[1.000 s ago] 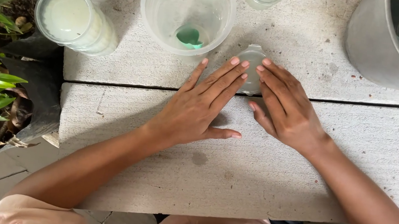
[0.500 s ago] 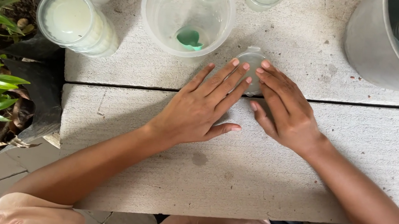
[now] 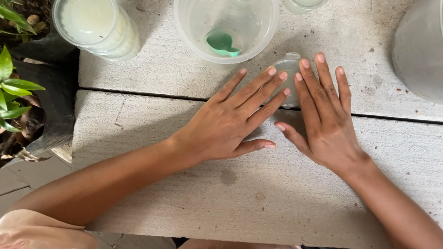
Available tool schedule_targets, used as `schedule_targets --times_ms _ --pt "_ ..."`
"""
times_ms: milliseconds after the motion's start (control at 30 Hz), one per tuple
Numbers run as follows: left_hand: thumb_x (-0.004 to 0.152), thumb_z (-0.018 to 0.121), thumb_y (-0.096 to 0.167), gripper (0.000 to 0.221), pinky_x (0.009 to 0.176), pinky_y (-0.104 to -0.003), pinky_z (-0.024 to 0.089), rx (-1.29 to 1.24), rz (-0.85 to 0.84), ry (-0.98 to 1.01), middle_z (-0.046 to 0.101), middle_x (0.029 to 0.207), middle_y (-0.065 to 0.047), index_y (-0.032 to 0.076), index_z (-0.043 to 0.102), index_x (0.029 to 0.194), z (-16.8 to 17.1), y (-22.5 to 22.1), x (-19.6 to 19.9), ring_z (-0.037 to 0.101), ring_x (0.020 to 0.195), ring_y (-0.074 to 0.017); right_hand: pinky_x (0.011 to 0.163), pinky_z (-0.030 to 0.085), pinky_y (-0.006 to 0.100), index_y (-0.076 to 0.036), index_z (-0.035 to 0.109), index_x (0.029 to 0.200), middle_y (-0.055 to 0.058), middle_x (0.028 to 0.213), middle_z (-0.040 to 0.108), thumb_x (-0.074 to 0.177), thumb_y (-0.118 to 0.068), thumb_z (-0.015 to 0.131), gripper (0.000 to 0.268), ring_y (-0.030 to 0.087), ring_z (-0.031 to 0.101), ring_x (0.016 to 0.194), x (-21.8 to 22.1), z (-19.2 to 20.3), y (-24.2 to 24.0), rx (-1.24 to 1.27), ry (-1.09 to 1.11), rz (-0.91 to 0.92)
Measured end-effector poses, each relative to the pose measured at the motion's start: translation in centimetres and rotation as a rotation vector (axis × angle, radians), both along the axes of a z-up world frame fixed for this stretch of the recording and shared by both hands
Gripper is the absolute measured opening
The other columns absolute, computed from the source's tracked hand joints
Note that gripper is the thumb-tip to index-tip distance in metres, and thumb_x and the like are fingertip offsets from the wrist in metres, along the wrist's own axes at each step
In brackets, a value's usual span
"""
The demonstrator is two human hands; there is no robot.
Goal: Stirring liquid in small plastic cups and organizing larger plastic cups and lids on a workbench.
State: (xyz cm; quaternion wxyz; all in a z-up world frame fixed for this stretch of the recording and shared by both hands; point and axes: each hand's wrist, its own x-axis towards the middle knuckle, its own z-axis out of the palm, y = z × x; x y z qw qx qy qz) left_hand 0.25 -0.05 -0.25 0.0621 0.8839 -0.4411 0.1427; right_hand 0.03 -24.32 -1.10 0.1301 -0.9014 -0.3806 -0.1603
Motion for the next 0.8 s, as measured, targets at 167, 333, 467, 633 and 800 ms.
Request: schedule_targets --times_ms 167,333,467,633,800 --pt "0.109 0.025 0.066 0.08 0.125 -0.051 0.027 -0.01 -0.01 0.028 0.031 0.164 -0.019 0.005 0.037 0.159 0.0 0.1 0.0 0.029 0.154 -0.0319 0.129 0.017 0.061 0.017 0.037 0.153 0.036 0.162 0.032 0.107 -0.051 0.059 0.084 0.049 0.025 0.154 -0.1 0.4 0.0 -0.024 0.066 0.007" --pt "0.108 0.024 0.067 0.081 0.125 -0.051 0.027 -0.004 -0.011 0.028 0.032 0.164 -0.019 0.005 0.036 0.159 0.0 0.0 0.0 0.029 0.154 -0.0321 0.128 0.013 0.063 0.016 0.031 0.155 0.035 0.164 0.026 0.107 -0.055 0.055 0.089 0.049 0.019 0.156 -0.4 0.5 0.0 -0.052 0.108 -0.001" --pt "0.108 0.025 0.066 0.08 0.125 -0.051 0.025 -0.005 -0.003 0.045 0.031 0.165 -0.018 0.006 0.037 0.16 0.2 0.0 0.0 0.027 0.154 -0.031 0.136 0.009 0.058 0.0 0.009 0.164 0.022 0.172 0.012 0.108 -0.049 0.058 0.089 0.039 0.01 0.162 -0.4 -0.6 -0.6 0.099 0.206 0.001" --pt "0.107 0.024 0.073 0.085 0.125 -0.051 0.026 0.05 0.019 0.007 0.03 0.166 -0.016 0.008 0.033 0.161 0.1 0.0 0.0 0.026 0.155 -0.0292 0.142 0.026 0.048 -0.009 0.014 0.169 0.019 0.174 0.022 0.112 -0.034 0.058 0.076 0.036 0.023 0.165 -0.2 -0.3 -1.4 0.449 0.239 -0.019" --pt "0.109 0.028 0.072 0.084 0.126 -0.053 0.025 0.053 0.013 0.007 0.029 0.166 -0.017 0.008 0.032 0.162 0.1 0.1 0.0 0.025 0.155 -0.0297 0.141 0.015 0.056 -0.015 -0.001 0.17 0.015 0.178 0.01 0.114 -0.038 0.058 0.085 0.033 0.007 0.169 -0.4 -0.4 -1.0 0.299 0.203 -0.062"
